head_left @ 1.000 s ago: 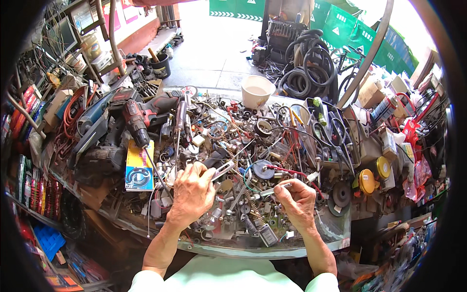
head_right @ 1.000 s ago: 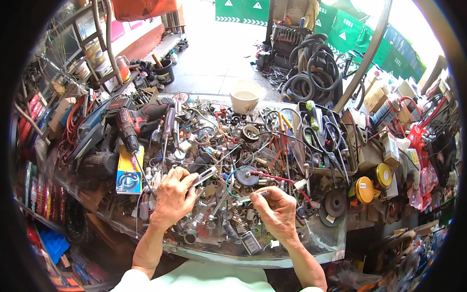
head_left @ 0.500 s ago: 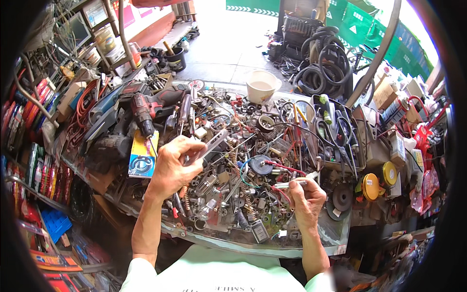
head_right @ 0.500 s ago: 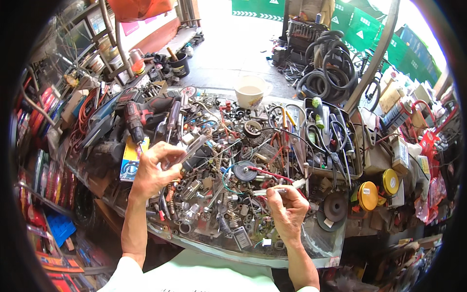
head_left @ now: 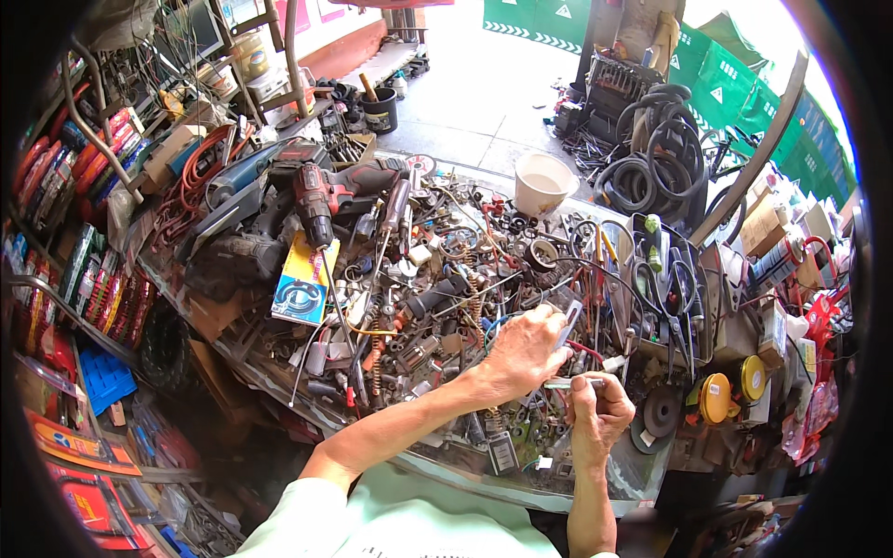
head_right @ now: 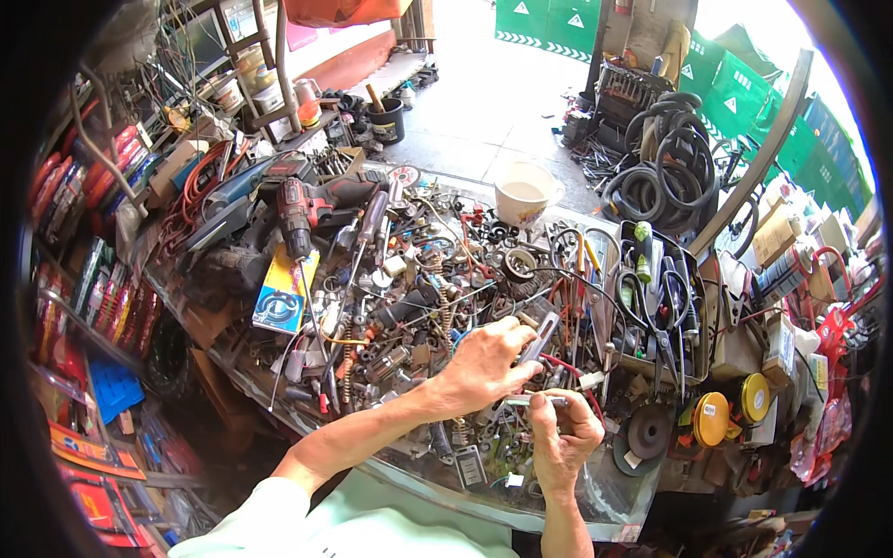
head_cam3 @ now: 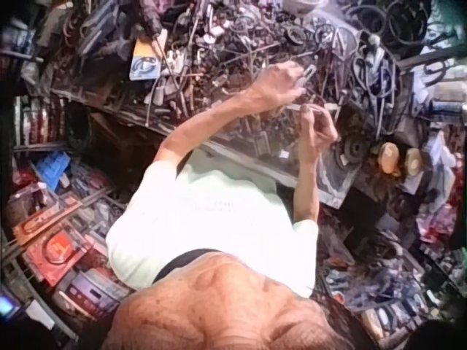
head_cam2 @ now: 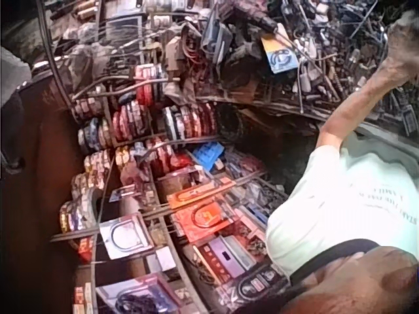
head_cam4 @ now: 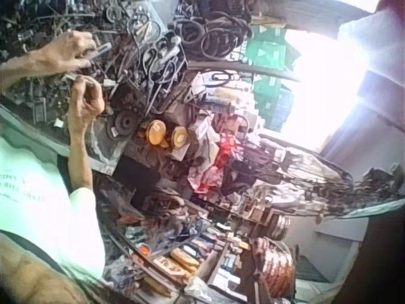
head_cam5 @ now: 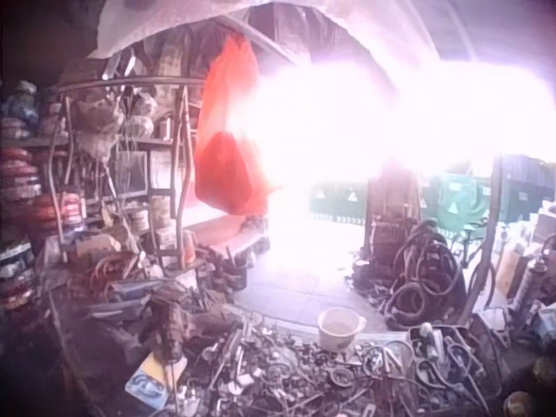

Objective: The person manipulates small electronic components and wires on a cluttered workbench. They use pliers to strip wire insulation and twist wires together, handling multiple small parts throughout the clip.

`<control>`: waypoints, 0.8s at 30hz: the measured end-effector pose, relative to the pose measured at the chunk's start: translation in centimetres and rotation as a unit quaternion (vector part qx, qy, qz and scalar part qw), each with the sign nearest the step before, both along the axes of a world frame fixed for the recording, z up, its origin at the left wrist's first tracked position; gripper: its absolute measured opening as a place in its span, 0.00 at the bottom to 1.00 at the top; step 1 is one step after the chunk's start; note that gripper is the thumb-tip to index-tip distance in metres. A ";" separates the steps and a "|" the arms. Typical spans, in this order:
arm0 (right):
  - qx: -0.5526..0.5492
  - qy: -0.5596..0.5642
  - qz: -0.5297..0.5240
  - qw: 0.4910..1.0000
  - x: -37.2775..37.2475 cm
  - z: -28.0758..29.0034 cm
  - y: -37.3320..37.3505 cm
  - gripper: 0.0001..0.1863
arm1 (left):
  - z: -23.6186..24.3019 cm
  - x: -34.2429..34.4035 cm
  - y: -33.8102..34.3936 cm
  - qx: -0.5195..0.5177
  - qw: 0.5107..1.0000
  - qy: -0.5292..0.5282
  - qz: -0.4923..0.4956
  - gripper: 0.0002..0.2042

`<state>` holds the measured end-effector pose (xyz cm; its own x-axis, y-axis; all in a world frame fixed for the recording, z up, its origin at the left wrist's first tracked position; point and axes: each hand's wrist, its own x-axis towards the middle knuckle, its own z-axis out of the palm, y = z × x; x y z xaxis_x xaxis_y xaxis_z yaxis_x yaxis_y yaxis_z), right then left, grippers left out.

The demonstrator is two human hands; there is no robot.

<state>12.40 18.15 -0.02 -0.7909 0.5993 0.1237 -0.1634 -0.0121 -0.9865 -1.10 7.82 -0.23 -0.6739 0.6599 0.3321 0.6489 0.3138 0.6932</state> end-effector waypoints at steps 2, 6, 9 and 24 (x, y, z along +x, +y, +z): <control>0.027 0.016 0.000 1.000 -0.1 -0.4 0.1 0.08 | 1.6 -0.5 -1.6 -0.030 0.999 0.042 0.016 0.15; -0.028 -0.002 0.020 0.999 0.1 0.6 -0.4 0.07 | 3.2 -4.2 -7.4 -0.182 0.967 0.143 0.108 0.17; -0.022 -0.013 0.034 0.999 0.2 0.5 -0.6 0.07 | 3.0 -5.8 -11.4 -0.245 0.953 0.103 0.146 0.18; -0.023 -0.012 0.043 0.999 0.0 0.3 -1.0 0.07 | 3.7 -8.2 -15.4 -0.205 0.913 0.233 0.264 0.16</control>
<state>12.38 17.17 0.32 -0.8423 0.5334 0.0770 -0.1355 -0.0712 -0.9882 -9.31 -7.60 3.52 -0.7830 0.4168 0.4618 0.5265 0.8394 0.1350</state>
